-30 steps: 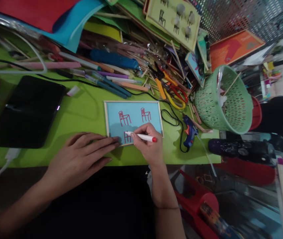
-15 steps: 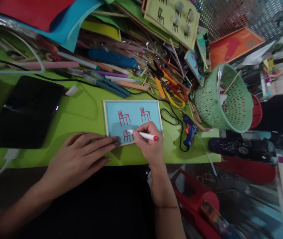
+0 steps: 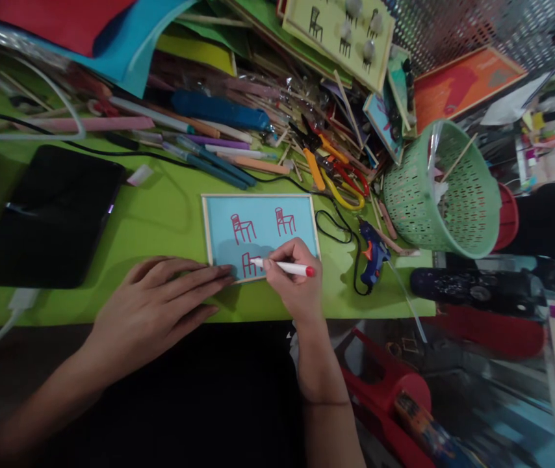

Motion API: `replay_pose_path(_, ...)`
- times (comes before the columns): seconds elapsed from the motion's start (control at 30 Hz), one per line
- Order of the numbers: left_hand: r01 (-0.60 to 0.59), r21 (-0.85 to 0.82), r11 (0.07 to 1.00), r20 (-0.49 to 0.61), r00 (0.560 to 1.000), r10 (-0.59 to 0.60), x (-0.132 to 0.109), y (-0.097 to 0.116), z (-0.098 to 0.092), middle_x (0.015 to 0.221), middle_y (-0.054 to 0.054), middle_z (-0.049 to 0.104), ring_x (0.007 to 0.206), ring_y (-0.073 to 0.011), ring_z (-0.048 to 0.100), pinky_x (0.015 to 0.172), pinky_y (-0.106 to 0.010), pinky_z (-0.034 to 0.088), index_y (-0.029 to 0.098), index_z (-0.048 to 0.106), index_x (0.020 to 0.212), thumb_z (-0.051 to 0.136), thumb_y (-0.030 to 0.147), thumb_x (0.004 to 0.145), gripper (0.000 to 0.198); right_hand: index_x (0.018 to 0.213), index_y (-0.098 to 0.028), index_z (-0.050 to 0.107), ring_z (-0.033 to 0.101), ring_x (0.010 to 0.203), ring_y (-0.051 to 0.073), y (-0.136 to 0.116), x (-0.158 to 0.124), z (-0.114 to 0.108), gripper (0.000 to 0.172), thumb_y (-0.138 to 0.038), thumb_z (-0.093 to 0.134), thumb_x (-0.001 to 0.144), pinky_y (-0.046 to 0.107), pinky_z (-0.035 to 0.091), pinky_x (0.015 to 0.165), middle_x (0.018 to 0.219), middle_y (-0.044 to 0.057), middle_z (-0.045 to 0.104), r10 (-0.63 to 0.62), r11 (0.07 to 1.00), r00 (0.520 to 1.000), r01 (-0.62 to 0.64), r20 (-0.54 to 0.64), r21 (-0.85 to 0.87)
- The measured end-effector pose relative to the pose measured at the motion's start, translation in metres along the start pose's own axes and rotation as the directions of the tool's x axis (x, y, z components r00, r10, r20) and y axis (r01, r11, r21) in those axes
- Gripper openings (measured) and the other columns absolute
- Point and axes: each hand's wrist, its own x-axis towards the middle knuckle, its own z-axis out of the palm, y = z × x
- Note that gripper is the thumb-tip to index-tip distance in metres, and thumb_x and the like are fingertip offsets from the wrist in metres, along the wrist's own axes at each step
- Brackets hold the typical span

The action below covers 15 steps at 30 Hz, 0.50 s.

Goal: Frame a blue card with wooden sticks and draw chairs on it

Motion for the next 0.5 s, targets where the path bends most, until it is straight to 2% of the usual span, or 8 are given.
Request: replay_pose_path(0.5,-0.022,0.032,0.999,0.006,1.000,0.022,-0.0001,-0.0005,0.0002,0.141,-0.001,0.075,0.117,-0.0298,0.067,0.097,-0.049,0.047,0.026,0.066,0.143,0.061,0.029,0.106,0.038,0.078,-0.025,0.061,0.055,0.058,0.012,-0.0043,0.0005,0.0009,0.015,-0.028,0.074,0.084,0.026,0.043,0.052,0.068,-0.005,0.064,0.018,0.999,1.000,-0.018,0.007,-0.029)
